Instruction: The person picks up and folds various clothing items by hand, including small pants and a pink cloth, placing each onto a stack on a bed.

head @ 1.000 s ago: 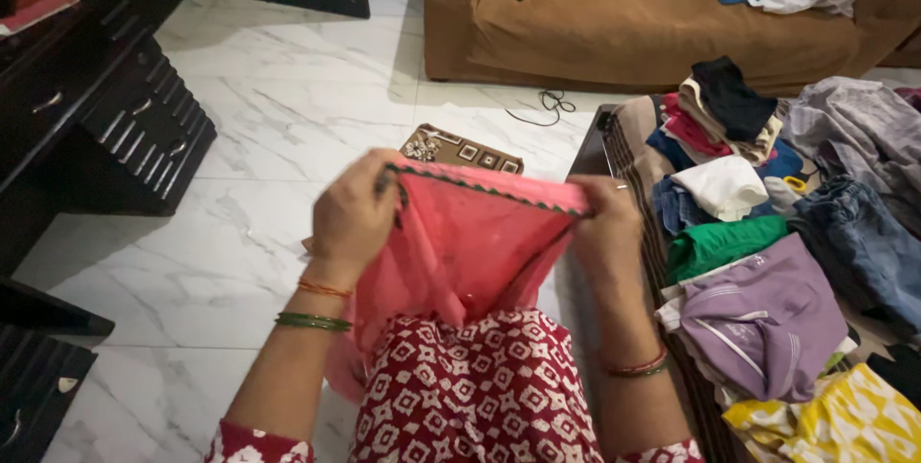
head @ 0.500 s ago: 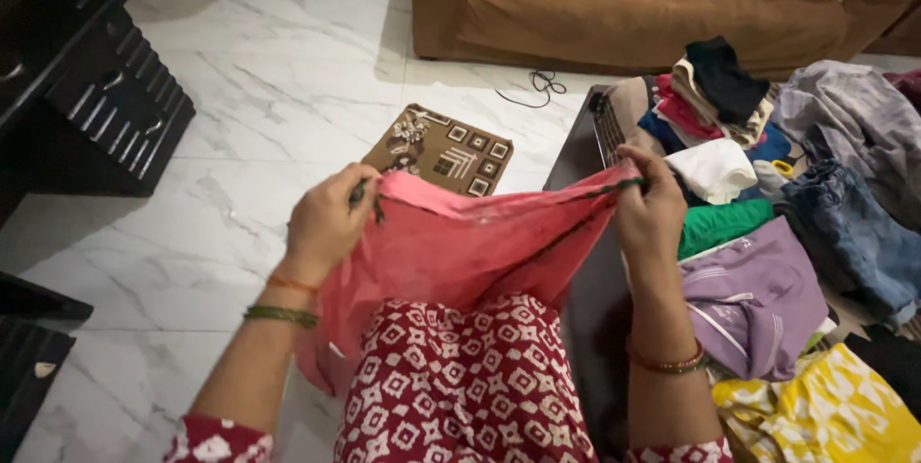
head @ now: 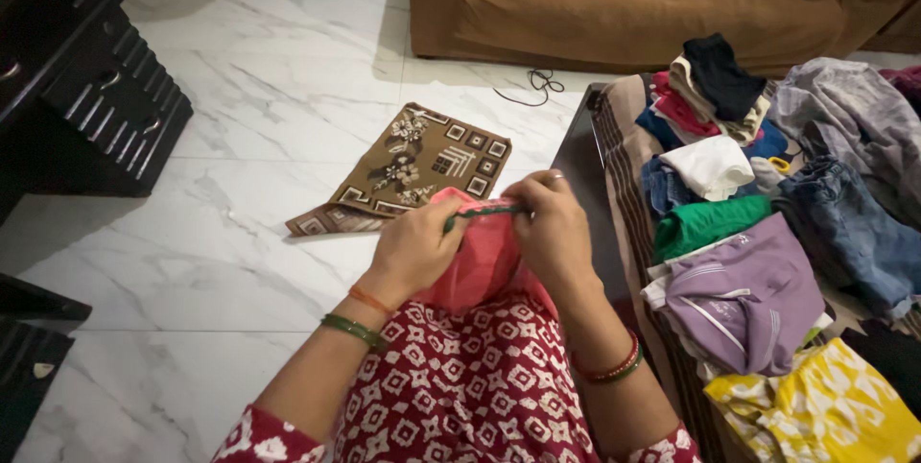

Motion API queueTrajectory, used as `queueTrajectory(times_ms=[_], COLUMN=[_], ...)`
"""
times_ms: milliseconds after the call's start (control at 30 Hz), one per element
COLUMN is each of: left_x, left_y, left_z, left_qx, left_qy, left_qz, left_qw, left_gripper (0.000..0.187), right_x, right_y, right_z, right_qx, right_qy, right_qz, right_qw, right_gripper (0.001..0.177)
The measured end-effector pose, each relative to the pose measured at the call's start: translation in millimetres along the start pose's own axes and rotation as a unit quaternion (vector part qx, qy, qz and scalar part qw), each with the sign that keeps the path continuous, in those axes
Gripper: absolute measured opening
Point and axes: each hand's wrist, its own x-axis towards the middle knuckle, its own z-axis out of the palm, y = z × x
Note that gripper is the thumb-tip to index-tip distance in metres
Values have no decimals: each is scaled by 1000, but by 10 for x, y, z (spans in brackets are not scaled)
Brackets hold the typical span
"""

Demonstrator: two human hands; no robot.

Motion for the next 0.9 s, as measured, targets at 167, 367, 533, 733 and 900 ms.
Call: queueTrajectory(times_ms=[167, 367, 533, 733, 900], left_x=[-11, 37, 58, 3, 43], left_y=[-98, -1005, -1353, -815, -475], left_z=[-334, -852, -684, 261, 321], left_qx=[-21, -140, -252, -330, -272], left_qy=[-54, 309, 379, 68, -6], left_qz=[-200, -62, -83, -33, -62], left_qw=[978, 939, 886, 941, 960], left_gripper=[32, 31, 28, 37, 46], right_x=[95, 130, 198, -34, 21], right_y=[724, 1347, 946, -131, -188], right_z=[79, -128, 20, 368, 372], right_qx=[-78, -46, 131, 228, 230], right_qy=[111, 173, 44, -164, -110], right_qz=[0, 71, 119, 80, 49], right_qw=[991, 981, 983, 956, 966], right_gripper=[20, 33, 34, 26, 22])
